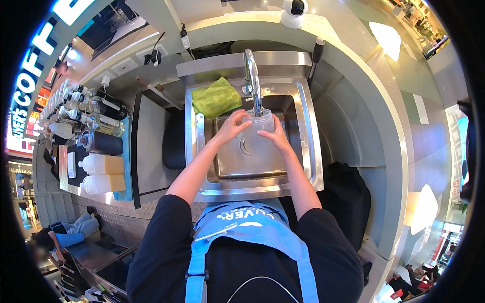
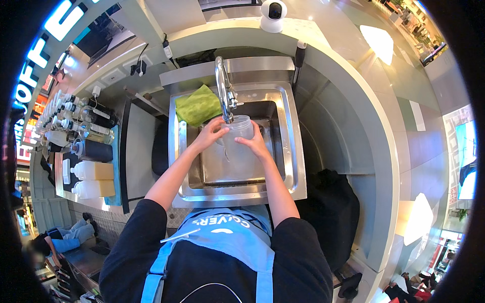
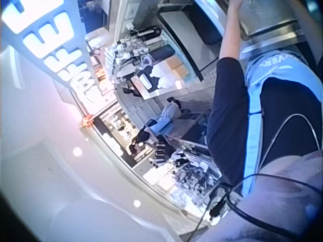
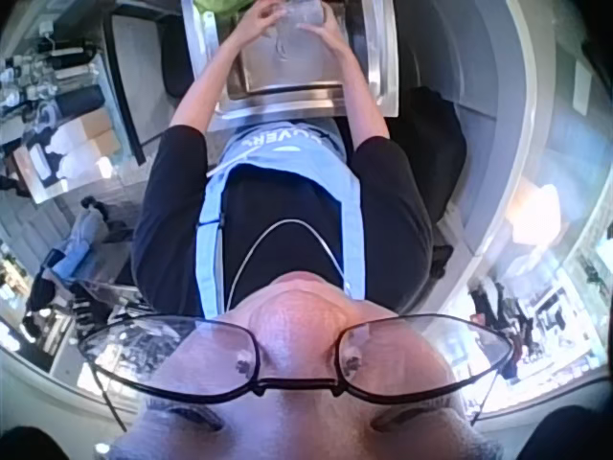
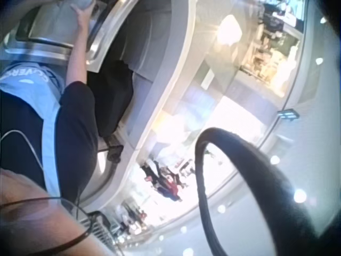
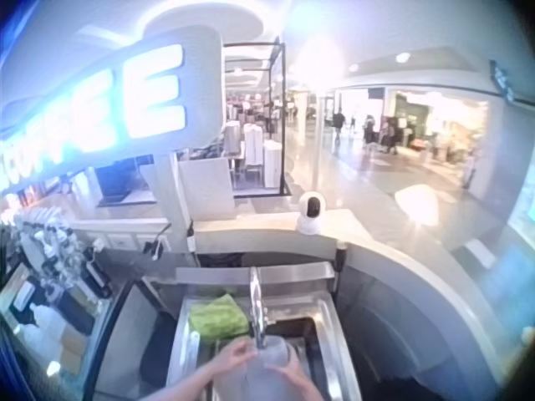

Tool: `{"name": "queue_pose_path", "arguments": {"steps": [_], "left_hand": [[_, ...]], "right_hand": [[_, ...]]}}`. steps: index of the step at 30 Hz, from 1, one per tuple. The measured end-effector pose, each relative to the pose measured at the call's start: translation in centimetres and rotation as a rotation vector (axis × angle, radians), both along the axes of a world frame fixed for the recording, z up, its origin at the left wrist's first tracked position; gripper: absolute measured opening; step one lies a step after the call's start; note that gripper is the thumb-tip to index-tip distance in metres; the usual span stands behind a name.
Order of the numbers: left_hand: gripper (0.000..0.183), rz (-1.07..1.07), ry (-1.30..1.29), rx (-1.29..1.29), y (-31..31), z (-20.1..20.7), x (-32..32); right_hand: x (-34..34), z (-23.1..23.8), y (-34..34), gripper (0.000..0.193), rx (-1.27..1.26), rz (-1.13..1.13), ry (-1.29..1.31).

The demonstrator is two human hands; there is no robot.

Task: The person washes a white plastic cup and a clear plastic cup under running water at a sink, then moves to the espresso machine to purge steam and rinse a red-lidded container. The person returns to the sink to continue rinsing the clear cup.

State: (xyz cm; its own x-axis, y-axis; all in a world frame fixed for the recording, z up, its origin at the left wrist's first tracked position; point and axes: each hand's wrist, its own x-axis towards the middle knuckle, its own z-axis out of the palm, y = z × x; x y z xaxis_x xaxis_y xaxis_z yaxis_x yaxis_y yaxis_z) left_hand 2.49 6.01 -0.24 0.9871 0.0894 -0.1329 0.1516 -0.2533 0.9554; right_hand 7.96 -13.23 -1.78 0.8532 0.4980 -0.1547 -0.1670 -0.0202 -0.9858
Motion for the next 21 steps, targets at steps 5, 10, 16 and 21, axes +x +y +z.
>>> {"name": "queue_pose_path", "arguments": {"steps": [5,10,16,21], "left_hand": [[0.028,-0.06,-0.411,0.481,0.0,0.7,0.1],[0.033,-0.091,0.016,0.334,-1.6,2.7,0.6],[0.041,0.067,0.302,0.442,-4.4,4.0,2.1],[0.044,0.197,0.339,-0.182,-4.7,2.3,3.8]], "right_hand": [[-0.1,0.9,0.5,0.09,0.008,0.079,-0.009],[-0.7,1.0,1.3,0.094,-0.182,0.034,-0.28],[-4.2,1.4,2.4,0.099,-0.737,-0.111,-0.799],[-6.1,1.4,2.8,0.101,-0.805,-0.244,-0.999]]}}
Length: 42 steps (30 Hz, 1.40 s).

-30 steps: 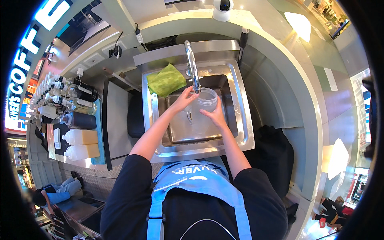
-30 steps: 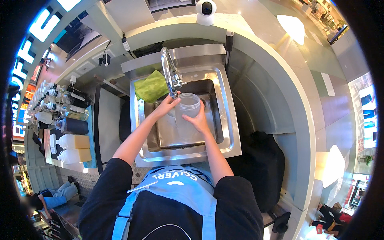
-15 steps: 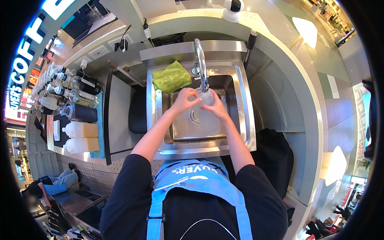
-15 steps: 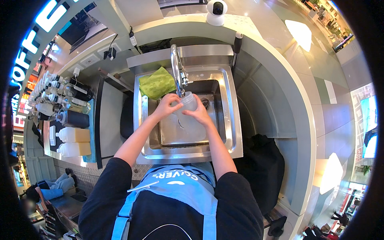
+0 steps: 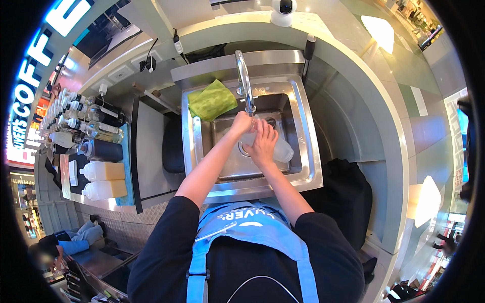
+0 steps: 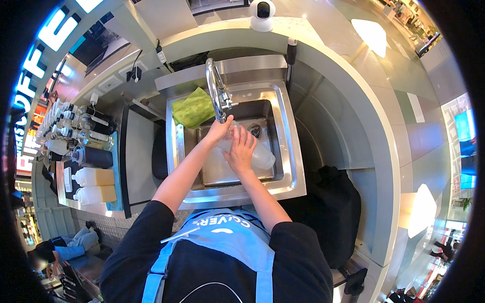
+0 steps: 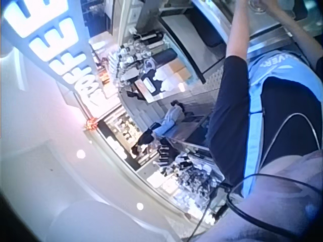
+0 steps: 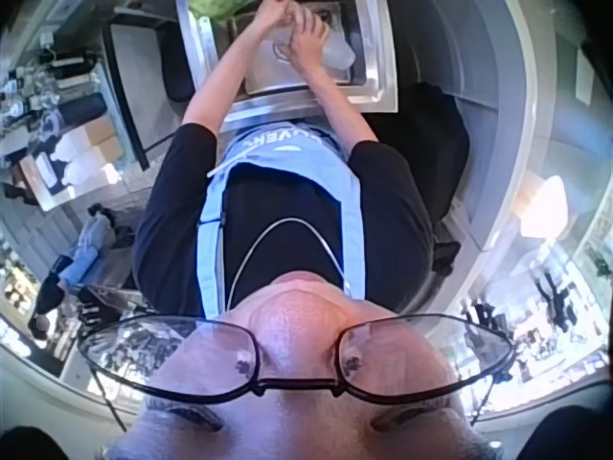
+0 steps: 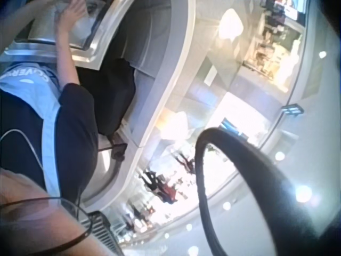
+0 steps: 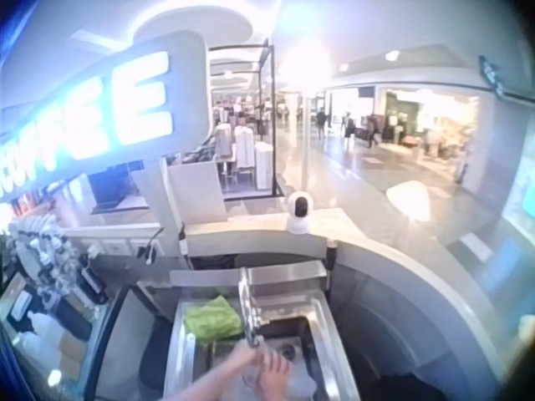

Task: The person washes a white plastic cup and a clear plastic cup under running water at a sink, then moves to the espresso machine to purge steam and rinse a red-lidded container. The person returns to the sink to continue rinsing the clear cup.

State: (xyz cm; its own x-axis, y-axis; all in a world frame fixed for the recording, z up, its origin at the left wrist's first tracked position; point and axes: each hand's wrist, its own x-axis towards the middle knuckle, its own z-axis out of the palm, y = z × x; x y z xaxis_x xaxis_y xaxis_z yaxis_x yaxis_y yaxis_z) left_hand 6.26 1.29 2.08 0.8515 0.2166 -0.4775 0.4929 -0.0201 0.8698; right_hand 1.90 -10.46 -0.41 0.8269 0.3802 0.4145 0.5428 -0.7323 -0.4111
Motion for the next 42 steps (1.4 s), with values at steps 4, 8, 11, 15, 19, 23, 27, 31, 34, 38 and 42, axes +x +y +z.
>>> {"name": "queue_pose_path", "arguments": {"steps": [4,8,11,15,19,23,27,31,34,38,42], "left_hand": [[0.038,-0.119,-0.085,-0.044,0.8,-0.4,-0.9],[0.029,-0.372,-0.229,-0.066,1.6,0.5,-2.1],[0.022,-0.43,-0.341,-0.129,1.6,1.0,-2.7],[0.019,-0.414,-0.368,-0.082,2.0,0.6,-3.1],[0.025,-0.325,-0.353,0.063,1.7,-0.1,-2.7],[0.03,-0.164,-0.146,0.317,0.8,-0.3,-1.7],[0.044,0.036,-0.061,0.295,0.3,-0.3,-0.4],[0.04,0.112,-0.063,0.141,0.7,-0.9,-0.7],[0.043,-0.051,-0.148,0.126,2.0,-1.2,-2.4],[0.044,-0.206,-0.245,0.027,2.9,-1.0,-3.9],[0.043,-0.21,-0.313,0.248,1.8,-0.4,-2.9]], "right_hand": [[0.9,-0.2,-1.7,0.099,0.097,0.102,0.14],[1.6,-0.7,-2.7,0.101,0.096,0.122,0.15],[1.6,-1.0,-2.6,0.1,0.146,0.056,0.149],[1.3,-0.9,-2.0,0.098,0.082,-0.033,0.144],[0.8,-0.4,-1.0,0.095,0.002,-0.117,0.154],[0.4,-0.4,-0.3,0.094,-0.075,-0.125,0.124],[-0.4,-0.8,0.2,0.088,-0.196,-0.116,0.018],[-0.6,-0.8,-0.4,0.093,-0.018,-0.001,0.044],[0.8,-0.2,-1.6,0.099,0.163,0.062,0.126],[2.4,0.3,-2.1,0.104,0.186,0.252,0.546],[1.0,-0.8,-1.4,0.097,0.04,0.043,0.16]]}}
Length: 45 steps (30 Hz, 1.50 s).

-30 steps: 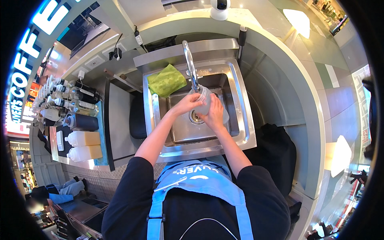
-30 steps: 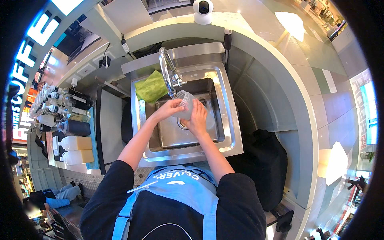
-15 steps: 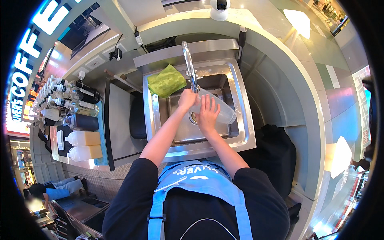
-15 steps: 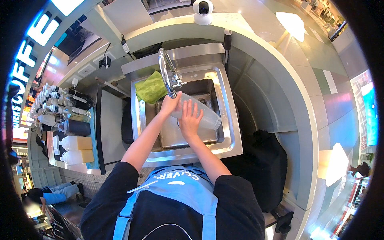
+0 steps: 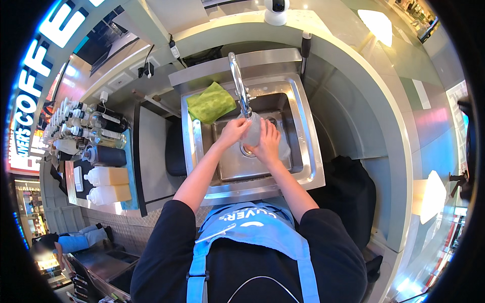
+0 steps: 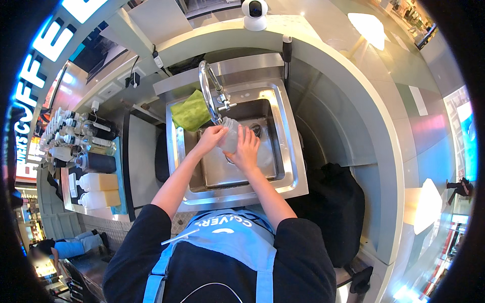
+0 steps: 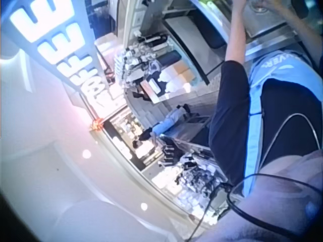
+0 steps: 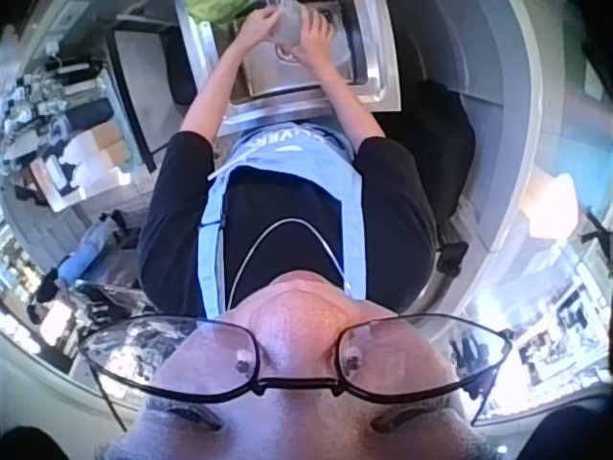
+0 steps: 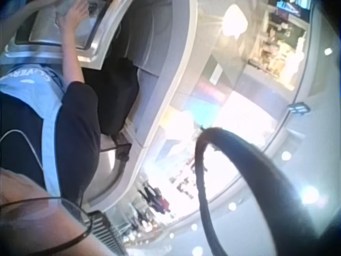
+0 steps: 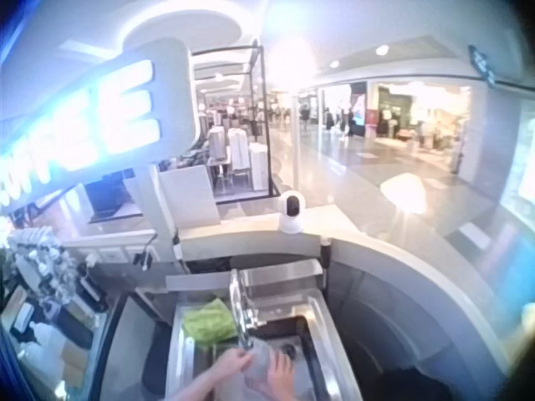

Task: The person washes a white plastic cup and a clear plastic cup under running water at a sink, then moves to the espresso machine to purge steam and rinse a red-lidded container. The person returns to the sink to continue rinsing the clear cup.

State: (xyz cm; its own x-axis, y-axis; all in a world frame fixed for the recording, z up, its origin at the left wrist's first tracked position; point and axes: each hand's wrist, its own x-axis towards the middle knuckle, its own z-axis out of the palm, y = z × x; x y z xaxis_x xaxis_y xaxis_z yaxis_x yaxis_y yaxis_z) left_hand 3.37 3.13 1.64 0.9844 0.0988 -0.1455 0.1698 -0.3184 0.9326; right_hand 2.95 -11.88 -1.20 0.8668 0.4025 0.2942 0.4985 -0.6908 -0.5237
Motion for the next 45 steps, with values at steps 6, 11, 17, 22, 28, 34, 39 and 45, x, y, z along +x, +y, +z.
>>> {"name": "queue_pose_path", "arguments": {"steps": [6,11,17,22,28,34,39,45], "left_hand": [[0.042,0.229,0.371,-0.091,-2.2,-1.2,3.4],[0.052,0.356,0.104,0.394,-2.4,-1.4,3.9],[0.052,-0.033,0.109,0.276,0.0,0.2,0.8],[0.049,-0.125,0.117,-0.094,1.8,0.3,-1.3],[0.046,0.141,0.291,0.156,0.1,-0.2,2.0],[0.052,0.234,0.1,0.527,-3.1,-0.4,2.8],[0.057,-0.009,0.151,0.49,-2.1,0.5,1.3],[0.034,0.431,-0.307,0.238,0.3,-2.3,-0.5]], "right_hand": [[-2.7,-2.1,1.5,0.082,-0.109,-0.04,-0.327],[-2.8,-1.2,1.5,0.081,0.259,0.003,-0.204],[2.2,0.2,-0.2,0.106,0.41,0.207,0.316],[3.7,0.1,0.7,0.113,0.344,0.306,0.61],[0.3,-0.1,2.8,0.099,0.104,0.038,-0.011],[-1.1,-0.9,2.1,0.102,0.14,-0.098,-0.126],[1.0,-1.3,0.1,0.107,0.367,0.145,0.204],[0.7,-1.4,1.4,0.109,0.462,0.017,0.166]]}}
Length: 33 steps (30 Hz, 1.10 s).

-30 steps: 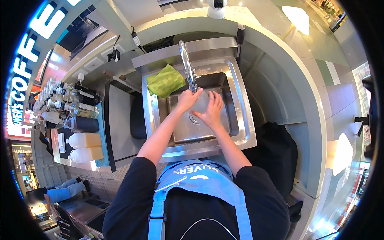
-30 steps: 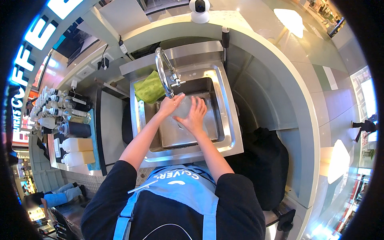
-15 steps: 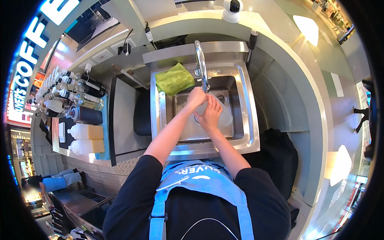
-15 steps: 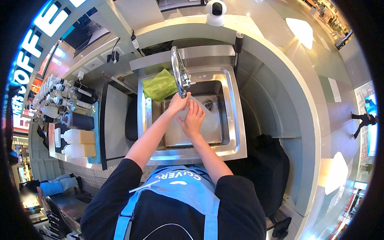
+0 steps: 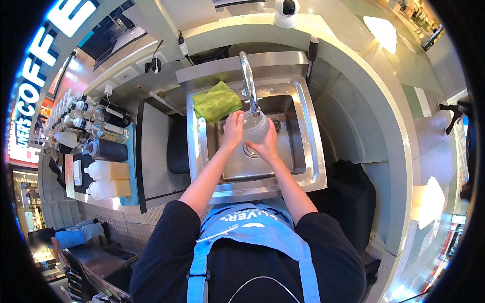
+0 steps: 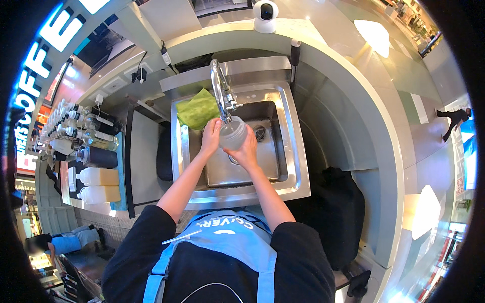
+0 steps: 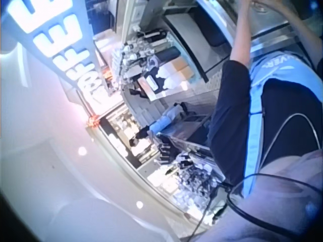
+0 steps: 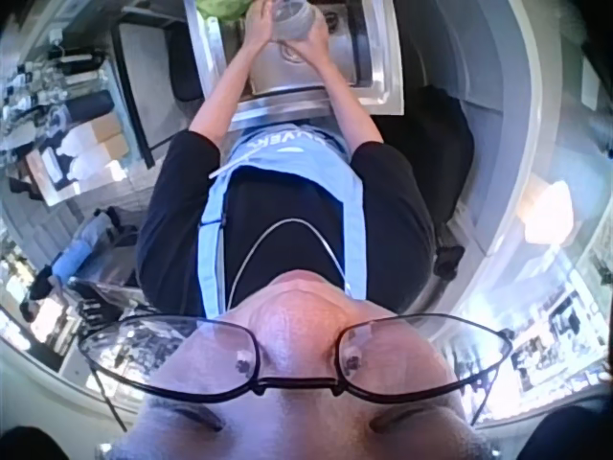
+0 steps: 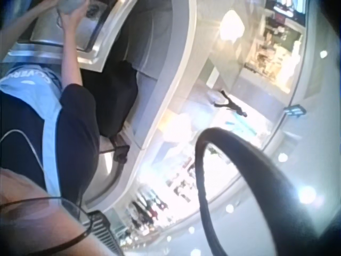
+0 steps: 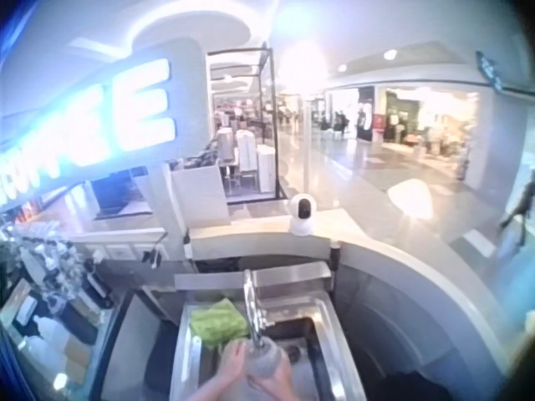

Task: The person washes a white plastic cup and a clear plastic cup under running water at a sink, then moves to the espresso machine to purge steam and rinse a red-lidded container. The person returns to the sink to continue rinsing the clear cup.

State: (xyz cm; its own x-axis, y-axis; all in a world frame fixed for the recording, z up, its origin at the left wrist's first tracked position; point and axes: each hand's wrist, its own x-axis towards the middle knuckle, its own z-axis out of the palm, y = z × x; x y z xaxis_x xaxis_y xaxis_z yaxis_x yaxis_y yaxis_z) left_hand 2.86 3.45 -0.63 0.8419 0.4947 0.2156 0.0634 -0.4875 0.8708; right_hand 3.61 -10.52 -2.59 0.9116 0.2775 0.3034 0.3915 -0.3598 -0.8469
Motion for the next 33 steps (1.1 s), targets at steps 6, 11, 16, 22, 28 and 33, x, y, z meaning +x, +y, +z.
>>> {"name": "queue_pose_path", "arguments": {"steps": [6,11,16,22,28,33], "left_hand": [[0.031,0.028,0.235,-0.576,1.1,-2.9,-1.8],[0.03,-0.187,0.436,-1.108,0.5,-1.5,-2.3],[0.03,-0.186,0.494,-0.917,-0.4,-0.1,-2.1],[0.043,-0.295,0.22,-0.777,1.0,0.9,-3.1],[0.114,-0.622,0.218,-0.198,0.7,0.3,-6.6],[0.123,-0.497,0.261,-0.151,-0.6,-0.2,-7.0]], "right_hand": [[-1.6,1.2,-0.9,0.105,-0.282,-0.199,-0.219],[-2.2,2.8,-1.7,0.103,-0.482,-0.241,-0.238],[-3.3,3.1,-1.9,0.103,-0.457,-0.184,-0.129],[-3.0,1.8,-1.5,0.102,0.058,-0.079,-0.02],[-2.1,-0.6,-2.3,0.094,0.716,0.282,0.648],[0.3,-1.3,-3.6,0.06,0.932,0.341,1.151]]}}
